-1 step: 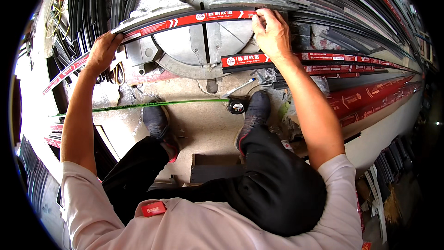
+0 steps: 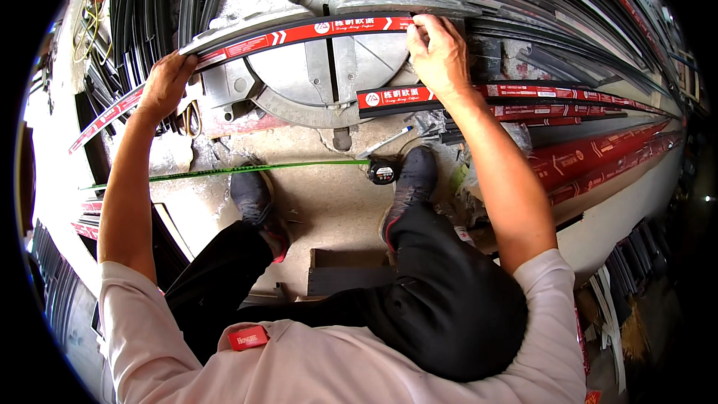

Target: The person measures and marks a long profile with a tape measure and marker, then cuts it using a miter saw. They repeat this process for multiple profiles, ensuring precise measurements and cuts.

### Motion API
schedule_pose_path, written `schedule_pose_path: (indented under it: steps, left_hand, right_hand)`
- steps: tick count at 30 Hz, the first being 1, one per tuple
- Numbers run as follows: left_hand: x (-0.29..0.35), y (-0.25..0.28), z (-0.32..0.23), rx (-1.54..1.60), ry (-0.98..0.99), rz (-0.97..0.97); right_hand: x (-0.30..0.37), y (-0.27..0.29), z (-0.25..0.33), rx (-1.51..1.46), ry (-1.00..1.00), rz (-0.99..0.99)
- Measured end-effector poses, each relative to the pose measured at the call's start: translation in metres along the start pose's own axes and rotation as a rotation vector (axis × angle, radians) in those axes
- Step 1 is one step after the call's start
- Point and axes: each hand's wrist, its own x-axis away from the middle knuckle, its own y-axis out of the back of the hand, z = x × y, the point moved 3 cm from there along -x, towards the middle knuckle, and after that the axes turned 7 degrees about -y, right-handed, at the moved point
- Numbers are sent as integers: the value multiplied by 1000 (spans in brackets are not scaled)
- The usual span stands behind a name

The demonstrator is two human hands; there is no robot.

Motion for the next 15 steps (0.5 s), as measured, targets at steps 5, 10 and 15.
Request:
schedule_pose_path:
  steps: [5,10,15]
  left_hand:
    - [3,1,-1,-143,-84,14]
    - [3,3,-15,-238,-70,83]
    - [4,1,-7,-253,-54,133]
  right_hand:
    - [1,0,2,40,47,-16]
    - [4,3,7,132,111,-20]
    - [3,3,9,126,107,-15]
